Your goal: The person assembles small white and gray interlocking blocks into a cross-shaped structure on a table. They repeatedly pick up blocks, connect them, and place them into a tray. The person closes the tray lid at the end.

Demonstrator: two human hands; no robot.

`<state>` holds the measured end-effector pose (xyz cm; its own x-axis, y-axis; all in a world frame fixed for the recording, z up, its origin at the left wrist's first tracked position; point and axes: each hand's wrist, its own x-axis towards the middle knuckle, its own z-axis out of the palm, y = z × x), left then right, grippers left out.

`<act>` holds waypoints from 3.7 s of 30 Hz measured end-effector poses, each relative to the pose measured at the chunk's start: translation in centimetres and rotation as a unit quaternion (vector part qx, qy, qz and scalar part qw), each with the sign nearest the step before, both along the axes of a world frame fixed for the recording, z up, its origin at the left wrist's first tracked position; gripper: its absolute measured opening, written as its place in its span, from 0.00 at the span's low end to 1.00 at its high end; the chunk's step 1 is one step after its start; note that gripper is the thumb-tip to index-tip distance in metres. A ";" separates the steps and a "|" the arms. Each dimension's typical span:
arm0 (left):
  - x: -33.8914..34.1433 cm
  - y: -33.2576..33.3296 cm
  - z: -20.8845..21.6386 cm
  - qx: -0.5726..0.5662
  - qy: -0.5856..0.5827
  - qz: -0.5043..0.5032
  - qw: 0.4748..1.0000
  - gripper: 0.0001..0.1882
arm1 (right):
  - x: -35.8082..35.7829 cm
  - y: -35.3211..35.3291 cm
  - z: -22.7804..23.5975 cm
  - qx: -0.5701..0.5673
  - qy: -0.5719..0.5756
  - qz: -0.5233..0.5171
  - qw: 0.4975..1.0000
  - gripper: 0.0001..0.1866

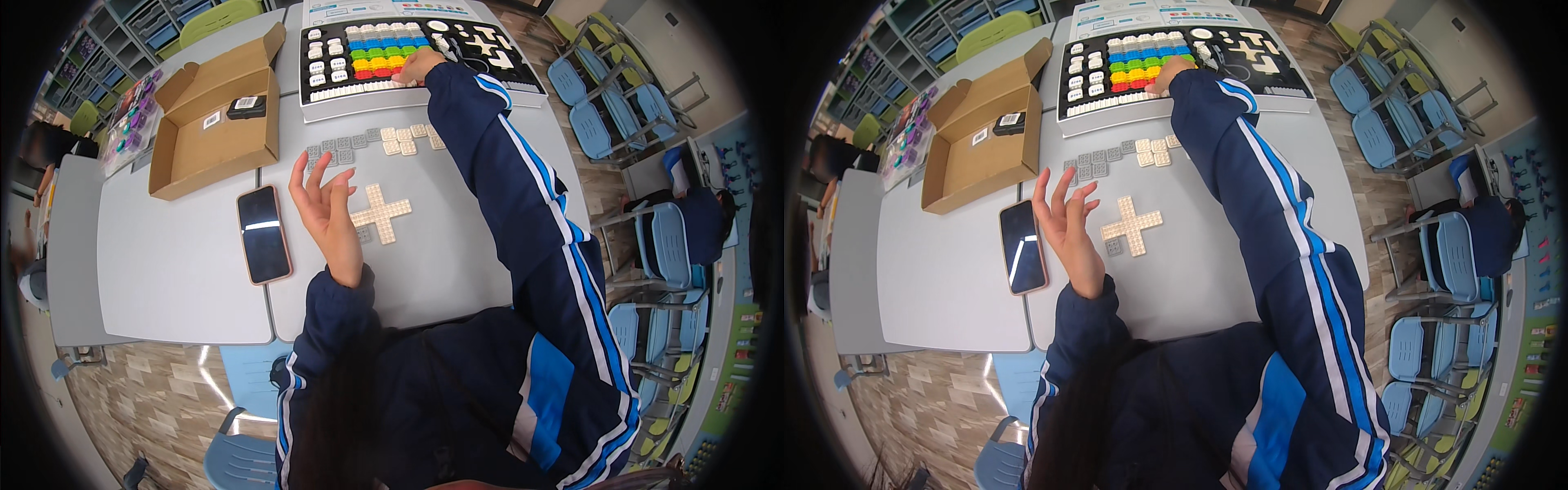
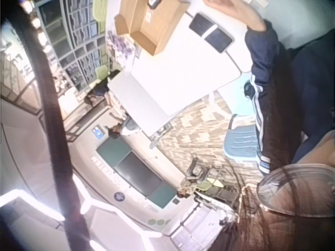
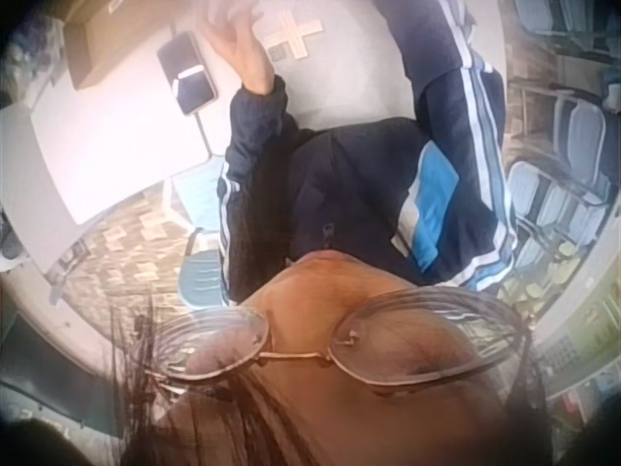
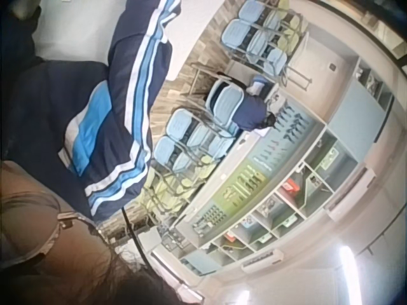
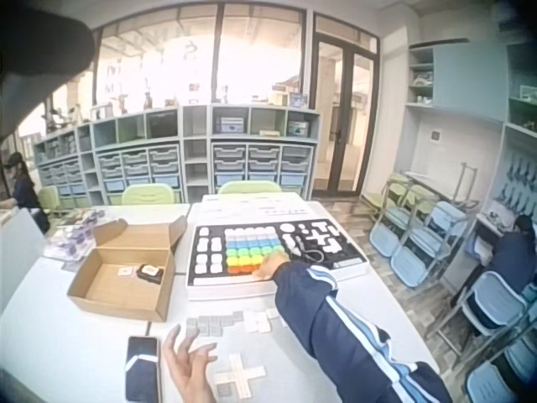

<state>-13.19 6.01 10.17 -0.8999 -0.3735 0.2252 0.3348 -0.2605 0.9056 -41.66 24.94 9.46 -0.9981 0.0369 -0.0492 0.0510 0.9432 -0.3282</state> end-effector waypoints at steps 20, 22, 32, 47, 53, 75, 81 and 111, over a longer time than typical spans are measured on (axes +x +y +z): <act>-1.7 -0.3 -1.9 -0.167 -0.047 -0.071 0.982 0.13 | 8.1 5.8 3.6 -0.166 0.170 0.141 0.961 0.14; -2.1 0.0 -1.0 -0.310 -0.069 -0.094 0.944 0.09 | 9.9 7.5 3.5 -0.178 0.125 0.197 0.956 0.12; -9.8 2.7 -2.8 -0.684 0.144 -0.116 0.706 0.10 | 16.7 8.2 -4.2 0.022 0.200 0.327 0.923 0.13; -11.5 3.5 -2.3 -0.666 0.126 -0.251 0.691 0.08 | 15.8 8.0 -3.1 -0.109 0.191 0.324 0.920 0.11; -14.3 3.7 -1.6 -0.678 0.098 -0.191 0.703 0.12 | 12.5 7.2 -2.7 -0.021 0.146 0.322 0.935 0.19; -14.5 3.4 -1.7 -0.694 0.085 -0.246 0.671 0.23 | 11.3 5.1 -1.0 -0.011 0.114 0.362 0.925 0.18; -13.6 2.8 -0.8 -0.666 0.100 -0.210 0.709 0.22 | 10.9 4.3 -2.1 0.020 0.098 0.365 0.926 0.20; -7.9 5.4 0.4 0.123 -0.121 -0.313 0.934 0.23 | 21.8 0.5 3.8 -0.184 0.397 0.220 0.872 0.29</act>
<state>-21.12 11.44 10.52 -0.9728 0.2290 -0.0356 -0.1588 -0.5465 0.8222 -19.87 25.40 13.25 -0.6364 -0.2315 0.7358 -0.6704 0.6377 -0.3792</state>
